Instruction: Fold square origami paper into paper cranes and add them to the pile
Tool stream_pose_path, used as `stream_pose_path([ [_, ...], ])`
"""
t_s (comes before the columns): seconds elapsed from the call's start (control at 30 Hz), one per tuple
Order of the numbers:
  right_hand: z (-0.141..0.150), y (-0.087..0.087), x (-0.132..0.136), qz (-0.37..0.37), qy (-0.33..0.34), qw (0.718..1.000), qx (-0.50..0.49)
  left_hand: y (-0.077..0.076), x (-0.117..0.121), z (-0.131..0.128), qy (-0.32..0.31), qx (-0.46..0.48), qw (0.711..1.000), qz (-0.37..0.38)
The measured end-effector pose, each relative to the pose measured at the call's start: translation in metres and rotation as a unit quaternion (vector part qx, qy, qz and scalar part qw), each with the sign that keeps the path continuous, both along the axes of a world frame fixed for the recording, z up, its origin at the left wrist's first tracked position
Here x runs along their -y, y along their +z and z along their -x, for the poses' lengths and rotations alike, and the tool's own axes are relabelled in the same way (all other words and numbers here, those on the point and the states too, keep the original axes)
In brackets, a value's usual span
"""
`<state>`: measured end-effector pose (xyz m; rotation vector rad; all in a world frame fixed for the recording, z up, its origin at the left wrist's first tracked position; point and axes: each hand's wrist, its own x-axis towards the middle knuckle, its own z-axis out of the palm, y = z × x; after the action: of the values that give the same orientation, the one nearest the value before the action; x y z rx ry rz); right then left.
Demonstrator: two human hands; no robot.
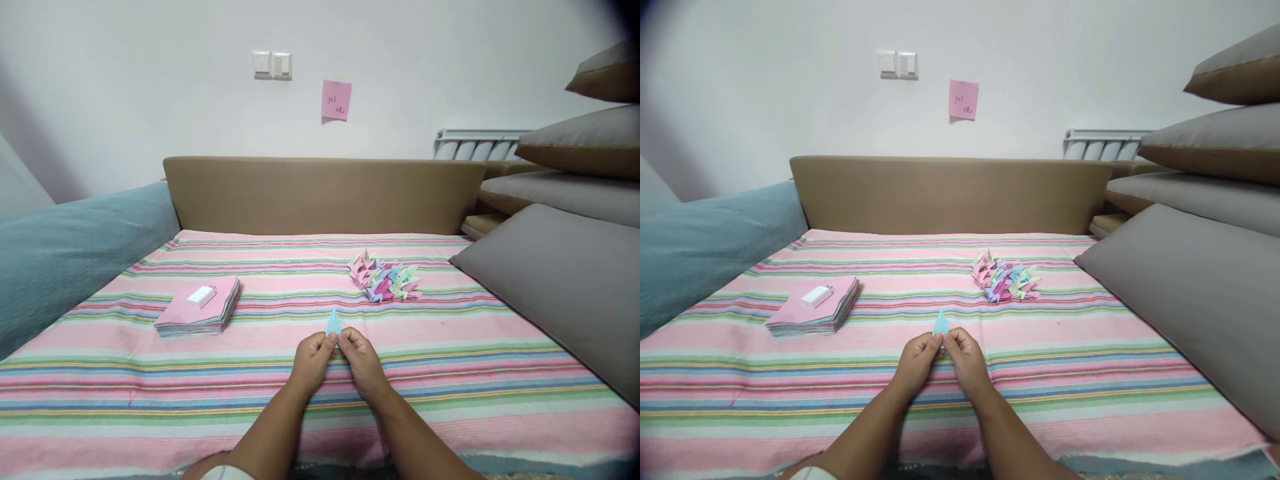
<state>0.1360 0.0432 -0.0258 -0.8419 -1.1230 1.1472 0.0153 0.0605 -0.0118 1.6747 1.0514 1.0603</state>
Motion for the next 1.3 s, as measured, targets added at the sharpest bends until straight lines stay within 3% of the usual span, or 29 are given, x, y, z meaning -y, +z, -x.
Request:
stream_pose_path([
  [0.4,0.0028,-0.0029,0.0004,-0.006,0.019,0.999,0.035,0.0001,-0.0008,0.0015,0.009,0.057,0.998,0.036],
  [0.77,0.0001,-0.0001,0.0005,-0.017,0.060,0.998,0.012,0.0017,-0.0012,0.0032,-0.048,0.049,0.997,0.043],
  [1.07,0.0019,0.0018,0.0028,-0.033,0.036,0.996,0.069,0.0029,-0.0013,0.0035,-0.033,0.039,0.998,0.037],
  [1.3,0.0022,0.0053,0.0054,-0.029,0.042,0.997,0.052,0.0052,-0.0001,0.0013,-0.038,0.052,0.997,0.052],
])
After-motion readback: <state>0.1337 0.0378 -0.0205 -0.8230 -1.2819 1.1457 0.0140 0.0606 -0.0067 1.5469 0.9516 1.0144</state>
